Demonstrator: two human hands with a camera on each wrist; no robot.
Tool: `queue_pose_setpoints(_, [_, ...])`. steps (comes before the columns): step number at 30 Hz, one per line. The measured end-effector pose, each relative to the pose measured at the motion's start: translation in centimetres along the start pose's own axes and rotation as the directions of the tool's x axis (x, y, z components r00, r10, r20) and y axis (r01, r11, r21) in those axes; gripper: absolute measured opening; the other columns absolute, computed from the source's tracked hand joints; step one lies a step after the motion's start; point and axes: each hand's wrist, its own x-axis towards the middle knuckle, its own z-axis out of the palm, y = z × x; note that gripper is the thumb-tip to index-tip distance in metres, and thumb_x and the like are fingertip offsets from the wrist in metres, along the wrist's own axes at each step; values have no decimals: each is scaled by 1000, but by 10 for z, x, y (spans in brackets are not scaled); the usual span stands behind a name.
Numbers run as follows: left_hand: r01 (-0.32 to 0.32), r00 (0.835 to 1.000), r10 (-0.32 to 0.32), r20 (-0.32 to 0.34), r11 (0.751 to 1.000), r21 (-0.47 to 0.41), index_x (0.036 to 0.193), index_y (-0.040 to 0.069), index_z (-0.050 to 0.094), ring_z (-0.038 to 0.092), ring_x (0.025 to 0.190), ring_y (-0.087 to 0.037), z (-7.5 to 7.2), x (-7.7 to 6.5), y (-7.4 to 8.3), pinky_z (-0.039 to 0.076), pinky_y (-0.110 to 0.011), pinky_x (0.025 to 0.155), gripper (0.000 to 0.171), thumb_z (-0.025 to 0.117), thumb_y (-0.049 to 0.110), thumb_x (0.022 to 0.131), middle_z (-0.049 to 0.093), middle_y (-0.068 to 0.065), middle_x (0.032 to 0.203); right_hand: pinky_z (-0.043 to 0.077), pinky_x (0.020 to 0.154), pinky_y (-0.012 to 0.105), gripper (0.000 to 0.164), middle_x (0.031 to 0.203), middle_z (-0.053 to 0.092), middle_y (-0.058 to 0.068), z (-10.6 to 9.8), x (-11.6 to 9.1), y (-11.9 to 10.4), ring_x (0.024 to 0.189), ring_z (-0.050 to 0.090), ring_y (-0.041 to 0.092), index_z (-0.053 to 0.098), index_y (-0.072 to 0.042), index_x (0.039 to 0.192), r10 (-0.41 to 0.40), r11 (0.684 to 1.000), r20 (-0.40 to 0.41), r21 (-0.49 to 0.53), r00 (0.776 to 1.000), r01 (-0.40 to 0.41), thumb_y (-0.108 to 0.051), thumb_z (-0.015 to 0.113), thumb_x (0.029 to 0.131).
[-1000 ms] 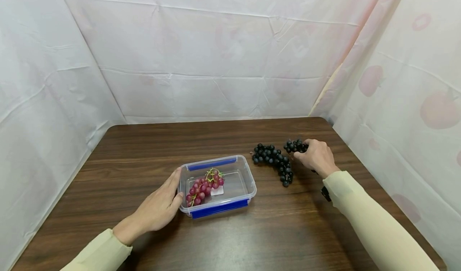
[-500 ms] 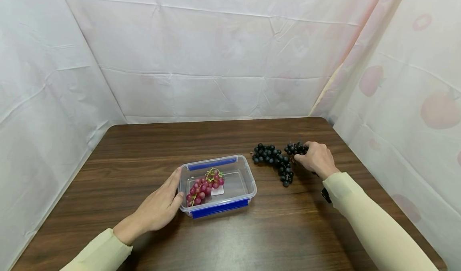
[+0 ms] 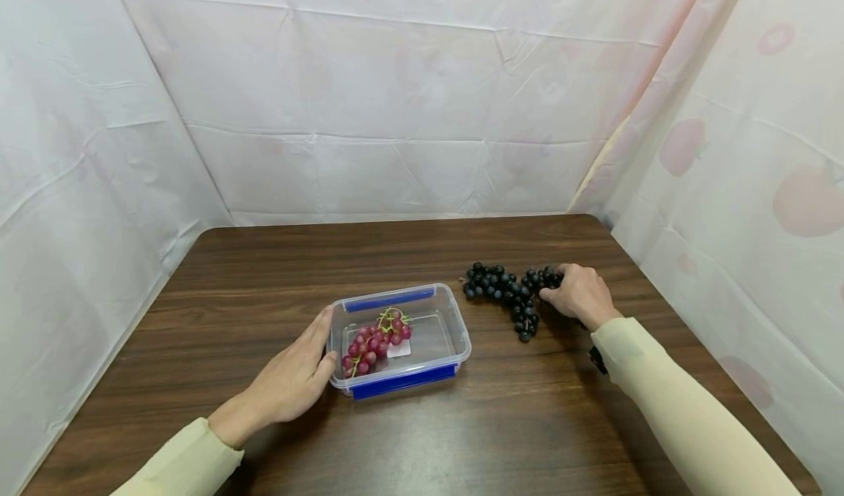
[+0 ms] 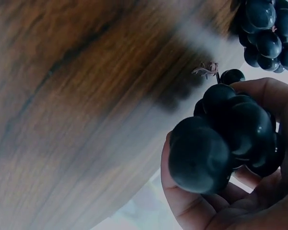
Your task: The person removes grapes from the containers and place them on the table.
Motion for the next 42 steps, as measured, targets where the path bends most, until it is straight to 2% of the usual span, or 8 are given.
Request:
queue_pose_setpoints(8, [2,1000,-2,2,1000,2,154,9,3,16,144,-24,0,0,-1,24,-47,112,68,39,32,101,5,-5,160,48,78,56,70,132,49,31,1,0,0,105,54,47,44,0,140,11,1000,30,-23,999,-10,-42,64,88])
queue_pose_setpoints(24, [14,1000,-14,13,1000,3,154,9,3,16,144,-23,2,0,-1,24,-46,112,67,34,38,102,4,-5,160,48,78,56,73,131,49,31,2,-1,1,103,55,47,41,0,142,16,999,85,-38,996,-13,-42,64,88])
queue_pose_setpoints(34, [12,1000,-12,8,1000,0,154,10,3,17,144,-23,1,0,0,25,-46,112,67,34,37,102,5,-5,160,49,73,55,74,132,48,32,1,-2,-1,102,55,48,43,0,141,16,999,92,-46,996,-12,-45,65,87])
queue_pose_setpoints(42, [17,1000,-17,12,1000,4,154,11,1,17,144,-24,1,0,-1,25,-47,112,67,33,39,102,4,-5,160,48,60,44,69,128,53,29,-3,-4,-1,95,59,42,48,-4,138,10,998,68,-69,998,-5,-47,64,86])
